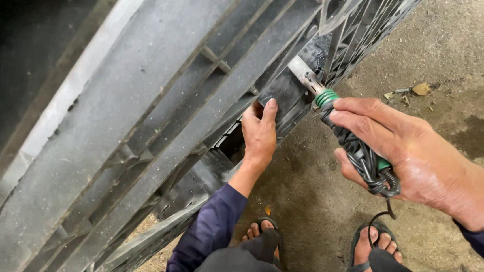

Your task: The person repairs a plastic pallet by applying heat with a red heat gun and using a handheld welding tool to fuse the damaged sections together.

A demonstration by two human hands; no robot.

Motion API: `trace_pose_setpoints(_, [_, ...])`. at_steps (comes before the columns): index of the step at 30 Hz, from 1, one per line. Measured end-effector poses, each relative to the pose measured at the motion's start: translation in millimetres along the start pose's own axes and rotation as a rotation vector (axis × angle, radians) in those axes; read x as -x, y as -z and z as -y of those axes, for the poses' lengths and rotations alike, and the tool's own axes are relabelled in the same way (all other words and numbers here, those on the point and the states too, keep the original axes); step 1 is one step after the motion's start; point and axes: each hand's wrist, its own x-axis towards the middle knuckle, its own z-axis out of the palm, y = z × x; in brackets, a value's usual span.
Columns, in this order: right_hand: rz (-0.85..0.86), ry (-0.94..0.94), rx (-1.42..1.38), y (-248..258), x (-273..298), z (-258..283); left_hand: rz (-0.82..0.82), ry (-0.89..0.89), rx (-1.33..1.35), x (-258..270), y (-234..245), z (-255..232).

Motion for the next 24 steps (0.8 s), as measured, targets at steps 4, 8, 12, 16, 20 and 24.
trace_pose_setpoints(4, [0.013, 0.083, 0.079, 3.4, -2.3, -1.3, 0.19, 0.343, 0.462, -18.7, -6.8, 17.0])
trace_pose_setpoints(8, [0.061, 0.083, 0.101, 2.3, -3.6, -0.5, 0.176, 0.424, 0.417, -20.0, -7.8, 23.5])
trace_pose_setpoints(12, [0.045, 0.118, 0.172, 1.6, -6.6, 2.2, 0.197, 0.492, 0.385, -29.0, -8.1, 25.7])
trace_pose_setpoints(16, [0.033, 0.118, 0.173, -7.1, -6.2, 0.7, 0.261, 0.545, 0.398, -28.8, -2.0, 31.0])
trace_pose_setpoints(20, [0.035, 0.083, 0.081, -0.7, -8.2, -8.7, 0.267, 0.558, 0.415, -31.5, -3.6, 28.9])
trace_pose_setpoints(24, [0.079, -0.001, 0.072, 8.4, -10.5, -15.5, 0.258, 0.619, 0.417, -28.4, -0.7, 25.2])
